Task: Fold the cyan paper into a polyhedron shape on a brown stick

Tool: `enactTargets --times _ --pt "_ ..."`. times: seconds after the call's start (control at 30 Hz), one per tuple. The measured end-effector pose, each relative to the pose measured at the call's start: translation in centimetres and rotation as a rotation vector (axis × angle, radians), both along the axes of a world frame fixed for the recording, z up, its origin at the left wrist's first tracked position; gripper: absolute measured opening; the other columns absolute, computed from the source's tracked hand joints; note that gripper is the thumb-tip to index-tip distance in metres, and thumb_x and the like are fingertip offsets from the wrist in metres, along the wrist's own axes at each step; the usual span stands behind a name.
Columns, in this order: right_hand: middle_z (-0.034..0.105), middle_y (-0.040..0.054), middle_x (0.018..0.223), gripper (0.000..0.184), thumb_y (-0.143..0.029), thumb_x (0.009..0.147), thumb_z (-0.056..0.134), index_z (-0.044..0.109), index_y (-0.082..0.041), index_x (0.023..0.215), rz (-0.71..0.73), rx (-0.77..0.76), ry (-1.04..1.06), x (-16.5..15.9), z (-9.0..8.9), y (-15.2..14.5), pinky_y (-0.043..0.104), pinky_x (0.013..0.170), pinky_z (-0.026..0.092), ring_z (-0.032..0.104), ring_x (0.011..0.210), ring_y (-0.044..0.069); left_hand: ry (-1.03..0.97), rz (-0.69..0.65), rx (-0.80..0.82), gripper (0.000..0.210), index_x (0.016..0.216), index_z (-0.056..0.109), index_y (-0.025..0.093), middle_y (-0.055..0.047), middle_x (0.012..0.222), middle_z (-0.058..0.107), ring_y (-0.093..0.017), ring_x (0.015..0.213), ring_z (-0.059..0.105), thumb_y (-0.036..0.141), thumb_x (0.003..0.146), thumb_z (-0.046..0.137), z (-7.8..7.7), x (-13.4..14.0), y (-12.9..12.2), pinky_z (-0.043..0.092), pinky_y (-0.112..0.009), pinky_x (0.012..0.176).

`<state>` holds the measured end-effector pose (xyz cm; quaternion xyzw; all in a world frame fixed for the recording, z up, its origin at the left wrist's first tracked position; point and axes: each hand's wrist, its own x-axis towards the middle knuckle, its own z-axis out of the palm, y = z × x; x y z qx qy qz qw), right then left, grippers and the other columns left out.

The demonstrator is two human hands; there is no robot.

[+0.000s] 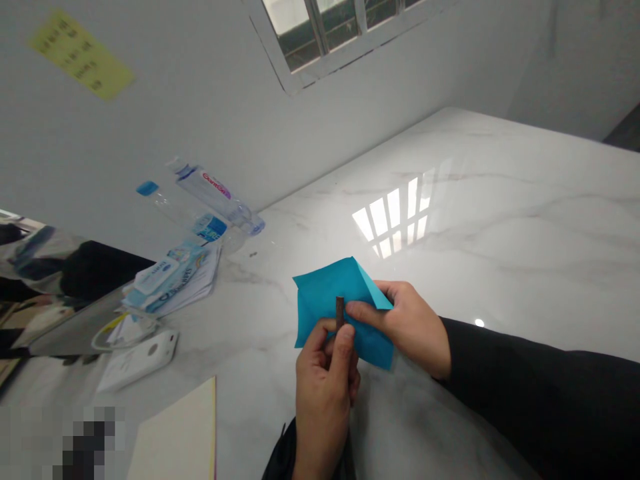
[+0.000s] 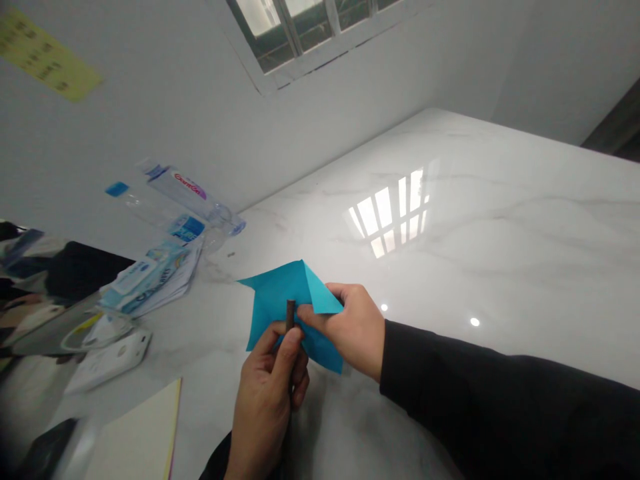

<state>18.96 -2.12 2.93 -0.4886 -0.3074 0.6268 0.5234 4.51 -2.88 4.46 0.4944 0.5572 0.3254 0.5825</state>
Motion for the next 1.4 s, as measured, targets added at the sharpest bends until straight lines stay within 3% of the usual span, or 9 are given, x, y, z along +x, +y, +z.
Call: enactTargets --times 0.23,0.4,0.57,0.8,1.0,1.13,1.23,1.4 --pt "0.070 0.0038 0.075 0.028 -0.038 0.075 0.077 0.072 -0.015 0.089 0.036 -0.103 0.147 -0.5 -0.4 0.0 0.030 0.064 0.054 0.062 0.064 0.016 0.052 0.023 0.051 0.035 0.082 0.060 0.020 0.010 0.051 0.033 -0.006 0.041 0.027 0.053 0.089 0.070 -0.2 -0.2 0.1 0.022 -0.015 0.038" --pt "0.070 0.0040 0.076 0.028 -0.040 0.076 0.077 0.071 -0.014 0.086 0.001 -0.041 0.042 -0.1 -0.1 0.1 0.029 0.065 0.054 0.063 0.067 0.016 0.079 0.014 0.048 0.041 0.080 0.057 0.020 0.009 0.053 0.036 -0.006 0.042 0.030 0.058 0.090 0.066 -0.2 -0.2 0.0 0.024 -0.016 0.039" --pt "0.067 0.0028 0.073 0.028 -0.042 0.080 0.074 0.069 -0.015 0.083 -0.041 0.012 -0.049 0.3 0.3 0.2 0.029 0.061 0.052 0.060 0.064 0.016 0.026 0.039 0.111 0.043 0.092 0.064 0.018 0.005 0.058 0.048 -0.007 0.044 0.039 0.058 0.099 0.050 0.7 -0.2 -0.2 0.030 -0.018 0.041" --pt "0.064 0.0010 0.071 0.025 -0.040 0.081 0.075 0.069 -0.016 0.082 -0.086 0.081 -0.115 0.6 0.8 -0.1 0.027 0.060 0.049 0.057 0.063 0.015 0.006 0.038 0.106 0.035 0.089 0.064 0.018 0.004 0.065 0.052 -0.006 0.047 0.043 0.052 0.096 0.060 1.2 -0.5 0.2 0.033 -0.018 0.044" --pt "0.061 -0.0008 0.068 0.022 -0.039 0.082 0.075 0.068 -0.017 0.081 -0.129 0.135 -0.134 0.4 1.1 -0.5 0.025 0.055 0.047 0.053 0.060 0.013 -0.101 0.104 -0.028 0.037 0.083 0.060 0.018 0.005 0.064 0.051 -0.005 0.046 0.040 0.052 0.088 0.071 1.6 -0.2 -0.4 0.030 -0.017 0.043" --pt "0.059 -0.0033 0.064 0.013 -0.024 0.080 0.075 0.064 -0.019 0.075 -0.190 0.301 -0.300 0.7 1.4 -0.9 0.024 0.052 0.044 0.051 0.057 0.012 -0.178 0.111 -0.197 0.040 0.090 0.062 0.017 0.005 0.058 0.051 -0.005 0.042 0.035 0.057 0.094 0.060 2.0 0.7 -1.3 0.027 -0.017 0.041" --pt "0.067 -0.0010 0.076 0.009 -0.014 0.080 0.071 0.066 -0.021 0.079 -0.221 0.524 -0.406 1.5 1.7 -0.9 0.027 0.063 0.050 0.060 0.066 0.014 -0.217 0.085 -0.301 0.040 0.096 0.063 0.017 0.006 0.052 0.049 -0.004 0.035 0.028 0.056 0.096 0.056 2.3 1.3 -1.9 0.021 -0.016 0.036" --pt "0.073 0.0030 0.090 0.010 -0.017 0.085 0.072 0.071 -0.023 0.093 -0.060 0.716 -0.555 3.3 2.0 -0.3 0.033 0.077 0.054 0.068 0.084 0.020 -0.335 -0.023 -0.388 0.040 0.103 0.063 0.019 0.006 0.045 0.053 -0.005 0.028 0.026 0.057 0.097 0.053 2.8 1.0 -2.1 0.021 -0.015 0.031"
